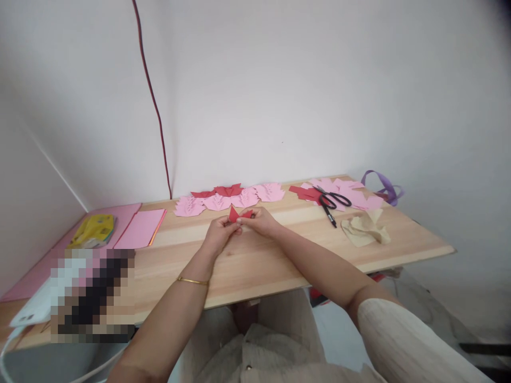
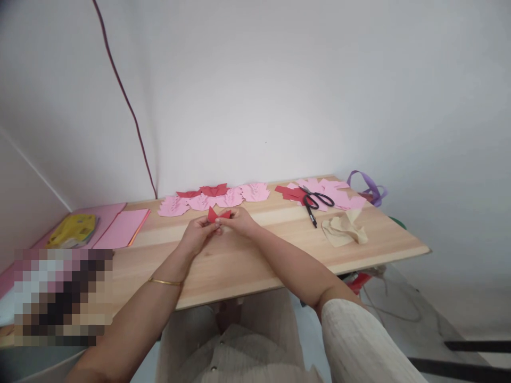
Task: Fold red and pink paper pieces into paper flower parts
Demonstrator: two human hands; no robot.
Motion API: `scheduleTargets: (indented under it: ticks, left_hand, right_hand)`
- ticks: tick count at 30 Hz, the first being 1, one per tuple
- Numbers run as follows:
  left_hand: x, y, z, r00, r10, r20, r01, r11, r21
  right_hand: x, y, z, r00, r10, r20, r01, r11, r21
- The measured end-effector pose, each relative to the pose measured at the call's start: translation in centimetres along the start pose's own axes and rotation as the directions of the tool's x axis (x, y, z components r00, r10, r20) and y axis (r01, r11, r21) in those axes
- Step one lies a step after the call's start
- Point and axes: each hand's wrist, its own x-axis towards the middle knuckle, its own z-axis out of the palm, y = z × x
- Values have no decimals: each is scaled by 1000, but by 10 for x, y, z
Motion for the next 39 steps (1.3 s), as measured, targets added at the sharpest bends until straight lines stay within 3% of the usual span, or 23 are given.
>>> scheduleTargets:
  ticks: [6,8,12,16,18,23,28,30,34,39]
  left_hand:
    - [-1,1,-1,996,91,22,-94,979,184]
    - [-2,4,1,994,109,24,-112,978,177]
    - [-2,7,4,996,86,-18,-84,991,106]
    - [0,5,2,994,101,-52,-97,993,74]
    - [1,5,2,991,120,-58,-116,991,74]
    - [1,8,3,986,144,-83,-137,987,79]
    - [0,11,2,988,125,-90,-118,989,84]
    - [0,11,2,990,116,-80,-110,991,71]
    - [-2,12,5,995,92,-37,-90,994,57]
    - [-2,11,7,995,91,-28,-89,993,77]
  right_hand:
    - [-1,-9,2,999,-31,-41,27,995,-98]
    - [0,-10,2,1000,-19,-23,17,996,-92]
    - [2,-10,-3,995,2,-102,-15,992,-121]
    - [1,-8,-5,997,-53,49,59,988,-142]
    - [2,-6,-3,995,-69,66,79,982,-169]
    - [6,-4,-3,1000,-6,-10,3,977,-213]
    - [7,-11,-17,972,-53,-228,25,992,-124]
    - [6,-13,-18,978,-26,-206,14,998,-60]
    - [3,-10,-8,999,-2,-52,-1,999,-46]
    - [5,-10,-7,979,-64,-193,28,983,-184]
